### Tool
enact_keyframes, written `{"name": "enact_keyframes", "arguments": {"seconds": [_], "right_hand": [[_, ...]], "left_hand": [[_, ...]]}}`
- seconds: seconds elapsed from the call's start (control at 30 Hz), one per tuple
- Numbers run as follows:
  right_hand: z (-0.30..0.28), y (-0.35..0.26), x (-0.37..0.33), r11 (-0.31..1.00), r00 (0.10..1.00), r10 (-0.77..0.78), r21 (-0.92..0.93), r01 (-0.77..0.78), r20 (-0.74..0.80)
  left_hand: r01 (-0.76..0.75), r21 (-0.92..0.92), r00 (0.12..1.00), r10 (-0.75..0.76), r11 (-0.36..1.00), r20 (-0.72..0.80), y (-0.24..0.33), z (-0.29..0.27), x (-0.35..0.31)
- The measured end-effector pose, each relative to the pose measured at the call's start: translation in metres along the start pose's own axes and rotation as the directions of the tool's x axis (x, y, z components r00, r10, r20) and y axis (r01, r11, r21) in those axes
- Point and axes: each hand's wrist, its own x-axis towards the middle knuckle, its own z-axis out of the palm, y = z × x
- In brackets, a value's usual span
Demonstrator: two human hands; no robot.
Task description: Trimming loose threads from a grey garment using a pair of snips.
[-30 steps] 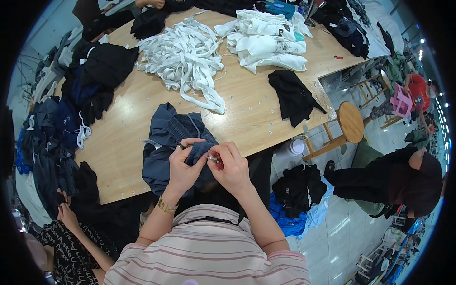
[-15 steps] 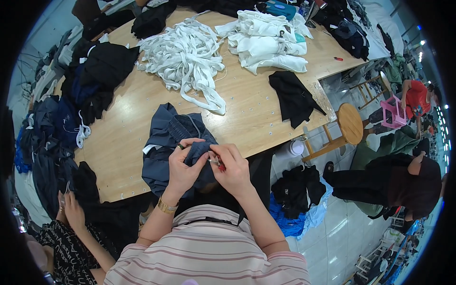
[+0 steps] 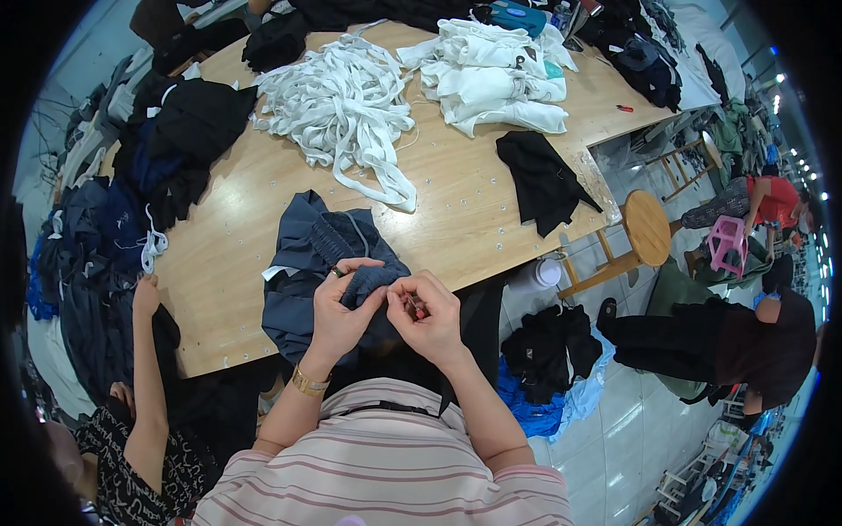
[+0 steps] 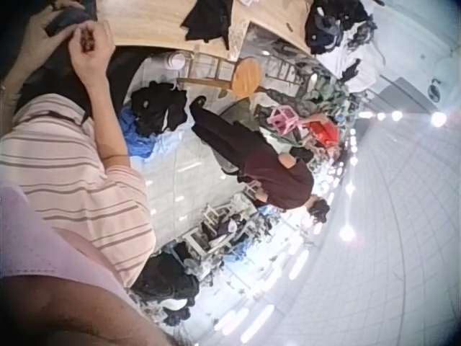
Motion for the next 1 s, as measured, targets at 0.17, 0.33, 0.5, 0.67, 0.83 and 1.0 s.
{"name": "enact_keyframes", "arguments": {"seconds": [0.17, 0.33, 0.5, 0.67, 0.83, 1.0], "right_hand": [[-0.007, -0.002, -0.001, 0.990, 0.998, 0.060, 0.130, -0.063, 0.025], [-0.006, -0.001, 0.000, 0.970, 0.992, 0.124, 0.212, -0.119, -0.013], [0.000, -0.003, 0.010, 0.972, 0.983, -0.181, -0.152, 0.177, -0.012], [0.005, 0.006, 0.013, 0.971, 0.980, -0.195, -0.146, 0.189, -0.027], [0.008, 0.013, 0.011, 0.997, 0.998, -0.055, -0.045, 0.055, 0.009], [0.011, 0.016, 0.007, 0.975, 0.984, 0.177, 0.136, -0.178, 0.014]], "left_hand": [[0.083, -0.123, 0.997, -0.082, 0.989, 0.013, -0.003, -0.004, 0.001], [0.084, -0.127, 0.996, -0.082, 0.988, 0.022, -0.002, -0.006, 0.002], [0.007, -0.042, 1.000, -0.006, 0.999, 0.021, -0.004, -0.005, 0.001], [0.057, -0.055, 0.998, -0.055, 0.997, 0.032, 0.002, -0.005, 0.001], [0.068, -0.068, 0.996, -0.064, 0.995, 0.058, -0.001, -0.006, 0.001], [0.039, -0.047, 0.997, -0.036, 0.998, 0.065, 0.001, -0.006, 0.002]]}}
